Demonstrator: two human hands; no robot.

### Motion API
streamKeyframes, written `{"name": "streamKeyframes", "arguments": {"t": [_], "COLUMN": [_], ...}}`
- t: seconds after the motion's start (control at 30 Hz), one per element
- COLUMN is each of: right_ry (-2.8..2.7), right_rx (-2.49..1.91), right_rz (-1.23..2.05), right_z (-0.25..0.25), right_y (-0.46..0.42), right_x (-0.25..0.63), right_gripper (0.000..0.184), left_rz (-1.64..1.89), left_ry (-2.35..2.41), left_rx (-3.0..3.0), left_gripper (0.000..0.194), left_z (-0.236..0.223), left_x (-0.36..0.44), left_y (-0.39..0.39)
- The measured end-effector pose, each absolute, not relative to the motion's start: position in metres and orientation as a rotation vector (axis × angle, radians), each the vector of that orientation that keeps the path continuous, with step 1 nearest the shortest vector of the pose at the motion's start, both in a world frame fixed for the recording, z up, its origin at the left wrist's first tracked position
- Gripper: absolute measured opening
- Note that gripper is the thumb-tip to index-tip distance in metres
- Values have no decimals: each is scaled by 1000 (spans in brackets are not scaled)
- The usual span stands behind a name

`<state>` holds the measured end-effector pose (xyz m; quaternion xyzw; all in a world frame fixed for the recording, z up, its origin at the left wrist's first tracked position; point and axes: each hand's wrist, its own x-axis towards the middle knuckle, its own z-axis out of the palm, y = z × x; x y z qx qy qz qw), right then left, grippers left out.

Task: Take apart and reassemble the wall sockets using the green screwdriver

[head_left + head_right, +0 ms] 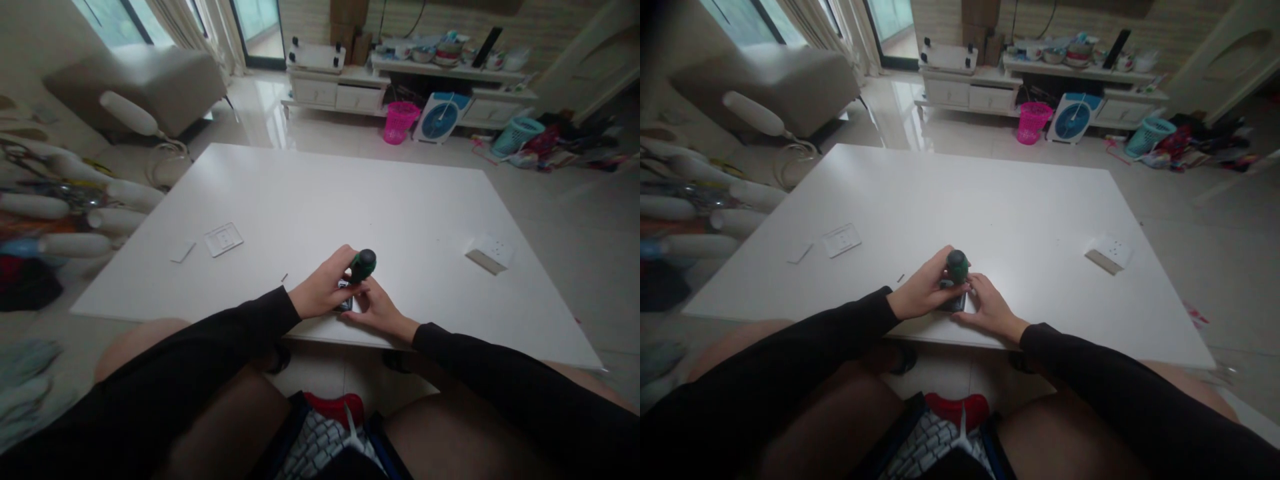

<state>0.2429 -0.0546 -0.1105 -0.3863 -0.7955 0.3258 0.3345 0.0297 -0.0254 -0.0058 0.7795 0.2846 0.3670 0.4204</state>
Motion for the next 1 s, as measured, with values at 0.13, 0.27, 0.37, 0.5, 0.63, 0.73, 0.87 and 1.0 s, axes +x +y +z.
{"name": "streamKeyframes", "arguments": {"t": [0.13,0.27,0.37,0.5,0.63,0.73,0.87,1.0], "right_ry": [-2083,-2094,-2110,-2129,-2129,-2116,-2105,-2104], "right_rx": [-1007,-1037,-1046,-1047,-1042,-1024,-1004,-1022], "right_rz": [846,839,817,789,799,811,829,854], "right_z": [-111,-110,-109,-107,-105,-105,-104,-101], "right_y": [-55,-56,-55,-56,-56,-55,-55,-55], "right_x": [243,244,244,243,243,243,242,242], "right_gripper": [70,78,79,82,83,80,72,69], "left_rz": [903,896,876,855,819,821,913,932], "left_ry": [639,618,641,580,566,666,717,719], "left_rx": [1975,1997,2009,1982,1949,1967,2035,2028], "left_gripper": [37,55,59,56,50,44,31,29], "left_z": [0,6,7,7,9,9,8,8], "left_x": [27,20,17,16,18,21,23,22], "left_y": [-25,-25,-24,-23,-25,-26,-24,-22]}}
